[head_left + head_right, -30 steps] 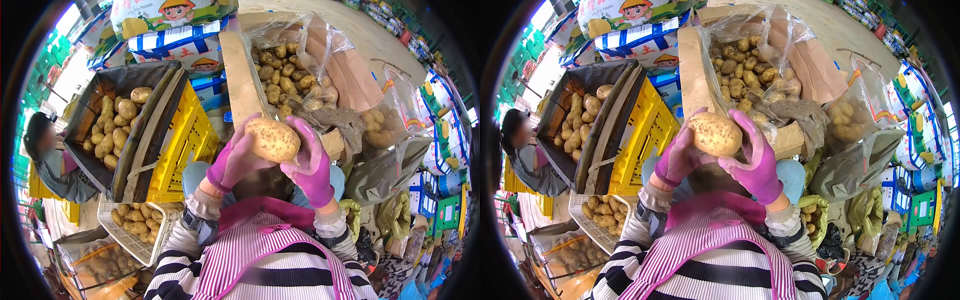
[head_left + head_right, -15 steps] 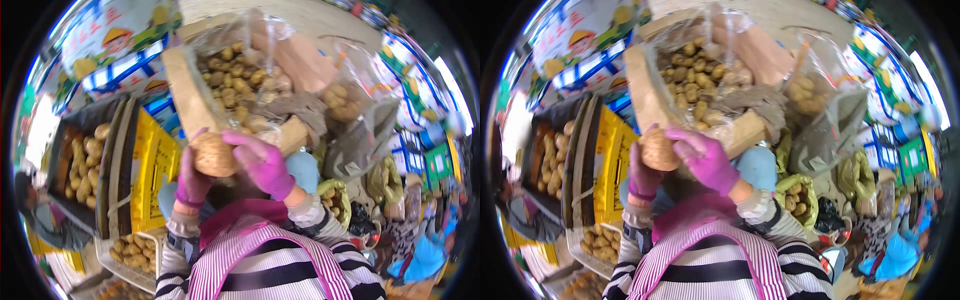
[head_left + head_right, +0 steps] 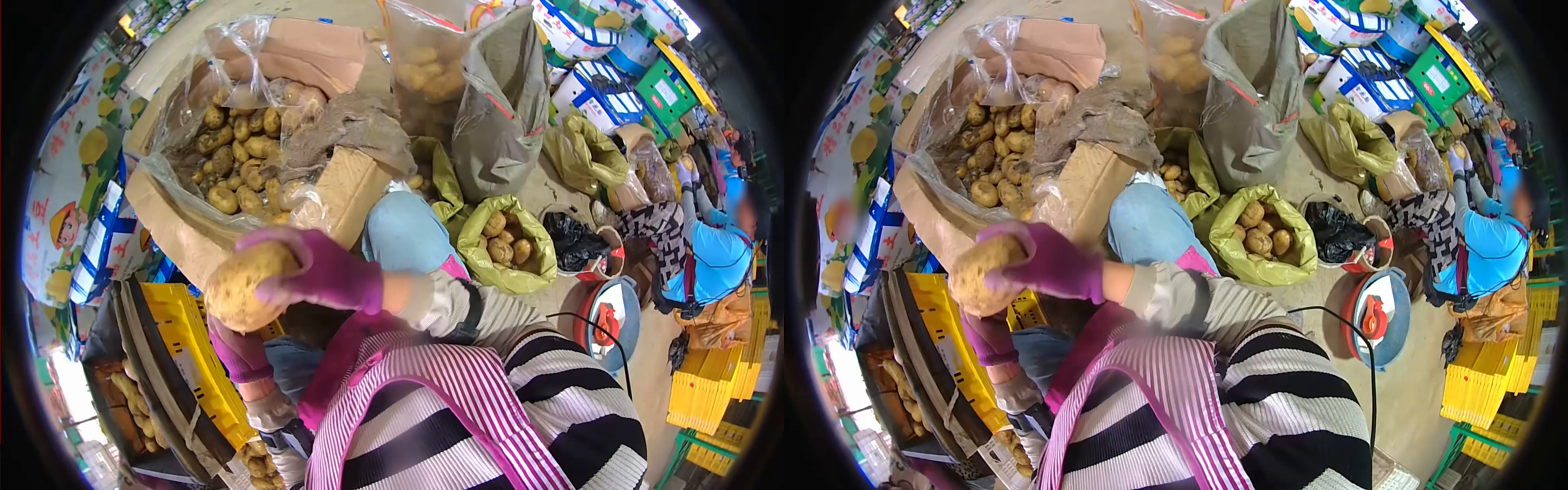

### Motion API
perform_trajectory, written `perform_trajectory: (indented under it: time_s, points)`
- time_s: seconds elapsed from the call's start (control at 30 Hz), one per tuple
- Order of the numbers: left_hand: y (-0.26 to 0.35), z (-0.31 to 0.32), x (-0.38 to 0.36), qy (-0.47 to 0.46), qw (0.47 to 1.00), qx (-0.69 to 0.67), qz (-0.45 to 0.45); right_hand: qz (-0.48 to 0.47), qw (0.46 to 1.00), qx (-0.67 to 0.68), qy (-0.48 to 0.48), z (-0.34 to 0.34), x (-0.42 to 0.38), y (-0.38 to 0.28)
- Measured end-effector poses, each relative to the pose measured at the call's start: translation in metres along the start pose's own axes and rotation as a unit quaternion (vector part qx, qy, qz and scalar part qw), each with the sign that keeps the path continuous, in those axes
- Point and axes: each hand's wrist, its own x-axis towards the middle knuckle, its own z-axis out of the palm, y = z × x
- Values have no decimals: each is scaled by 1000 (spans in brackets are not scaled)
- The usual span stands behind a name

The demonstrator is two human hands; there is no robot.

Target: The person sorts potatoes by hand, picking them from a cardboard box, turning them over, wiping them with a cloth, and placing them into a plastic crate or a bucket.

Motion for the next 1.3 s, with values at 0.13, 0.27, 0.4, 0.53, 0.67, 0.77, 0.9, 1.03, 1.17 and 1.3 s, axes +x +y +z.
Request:
perform_trajectory:
  time_s: [0.13, 0.27, 0.4, 0.53, 0.67, 0.77, 0.9, 1.03, 1.17, 1.3]
  points:
    - [69, 11, 13, -1, 904, -363, -227, -182, 977, -35, 109, -68, -46, -62]
    - [64, 10, 12, -56, 967, -198, -152, -138, 863, -267, 406, -170, -157, -97]
    - [82, 3, 25, -26, 897, -341, -280, 101, 569, -609, 543, -311, -275, -24]
    - [79, 2, 25, -18, 889, -344, -303, 51, 569, -657, 492, -371, -339, 110]
    - [74, -5, 23, -26, 884, -371, -284, 331, 510, -717, 341, -356, -304, 87]
    - [70, -8, 21, -25, 869, -404, -284, 122, 550, -715, 414, -328, -223, 4]
    - [69, -7, 20, -16, 870, -410, -272, -181, 765, -546, 290, -197, -58, -94]
    - [86, -14, 34, -32, 863, -439, -248, -180, 613, -769, 16, -112, 66, -99]
    - [116, -26, 69, -127, 928, -317, -150, -95, 519, -847, -62, -152, 121, -59]
    - [115, -1, 102, -203, 974, 30, 97, 1, 592, -803, -60, -163, 122, -70]
